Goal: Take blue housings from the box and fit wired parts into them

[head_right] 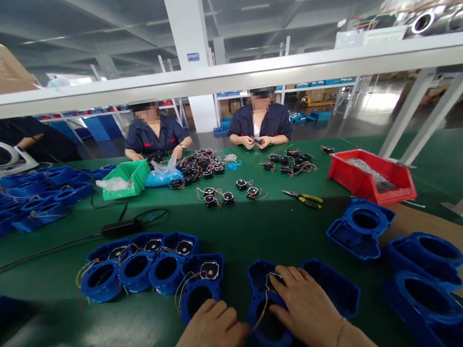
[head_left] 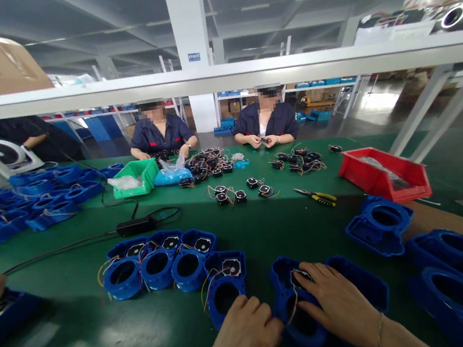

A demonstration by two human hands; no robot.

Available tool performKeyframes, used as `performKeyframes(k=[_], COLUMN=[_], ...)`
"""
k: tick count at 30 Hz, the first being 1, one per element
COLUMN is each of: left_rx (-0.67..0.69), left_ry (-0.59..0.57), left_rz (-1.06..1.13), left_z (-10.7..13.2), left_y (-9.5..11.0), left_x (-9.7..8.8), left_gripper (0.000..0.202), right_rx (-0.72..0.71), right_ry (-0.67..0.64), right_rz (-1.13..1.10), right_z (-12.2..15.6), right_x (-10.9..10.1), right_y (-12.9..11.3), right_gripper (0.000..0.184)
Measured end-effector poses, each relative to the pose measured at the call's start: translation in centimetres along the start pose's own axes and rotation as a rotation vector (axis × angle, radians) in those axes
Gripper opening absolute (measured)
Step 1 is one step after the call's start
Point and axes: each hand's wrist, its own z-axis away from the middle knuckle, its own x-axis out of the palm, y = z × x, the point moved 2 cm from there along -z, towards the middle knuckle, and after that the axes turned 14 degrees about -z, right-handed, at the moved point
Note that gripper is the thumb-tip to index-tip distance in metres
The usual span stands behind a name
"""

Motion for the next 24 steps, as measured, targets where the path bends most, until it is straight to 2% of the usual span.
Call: performKeyframes(k=[2, 5, 7, 9, 11, 13, 14, 16, 18, 21, 24], left_rx=[-0.047, -0.236, -0.331, -0.329, -0.276, -0.275, -0.326, -0.52, -0.734, -0.89, -0.906], left_ry=[0.064, 0.096, 0.075, 0.074, 0.125, 0.24, 0.319, 0.479, 0.57, 0.537, 0.456], left_rz=[0.049, 0.063, 0.044, 0.048, 0.07, 0.082, 0.073, 0.023, -0.039, -0.085, -0.089], left_z=[0.9, 1.7, 2.0, 2.1, 2.4, 3.2, 3.8, 5.2, 6.8, 8.6, 9.6], left_y=[-1.0, -3.3, -4.6, -5.5, -6.0, -6.9, -7.8, -10.1, -13.0, -16.5, -17.8], left_x=[0.0, 0.9, 2.0, 2.9, 3.4, 3.4, 3.4, 3.6, 4.1, 5.3, 6.3], left_gripper=[0.039, 0.079, 0.088, 0.09, 0.089, 0.075, 0.063, 0.039, 0.03, 0.034, 0.036], right_rx=[-0.017, -0.045, -0.061, -0.076, -0.081, -0.075, -0.08, -0.137, -0.223, -0.274, -0.232], right_ry=[0.012, 0.018, 0.022, 0.034, 0.039, 0.03, 0.024, -0.002, -0.056, -0.149, -0.161], right_rz=[0.033, 0.056, 0.069, 0.085, 0.097, 0.088, 0.065, -0.025, -0.133, -0.192, -0.124], right_z=[-0.7, -2.5, -4.0, -5.1, -5.7, -5.6, -5.4, -4.8, -4.3, -4.4, -5.2], right_x=[0.1, -0.1, -0.2, -0.2, 0.1, 0.5, 0.8, 1.4, 2.0, 3.2, 4.0], right_y=[-0.2, -1.2, -2.3, -3.2, -3.8, -4.1, -4.3, -4.7, -5.4, -6.4, -6.8], right_gripper=[0.043, 0.04, 0.039, 0.037, 0.037, 0.039, 0.042, 0.047, 0.051, 0.059, 0.05])
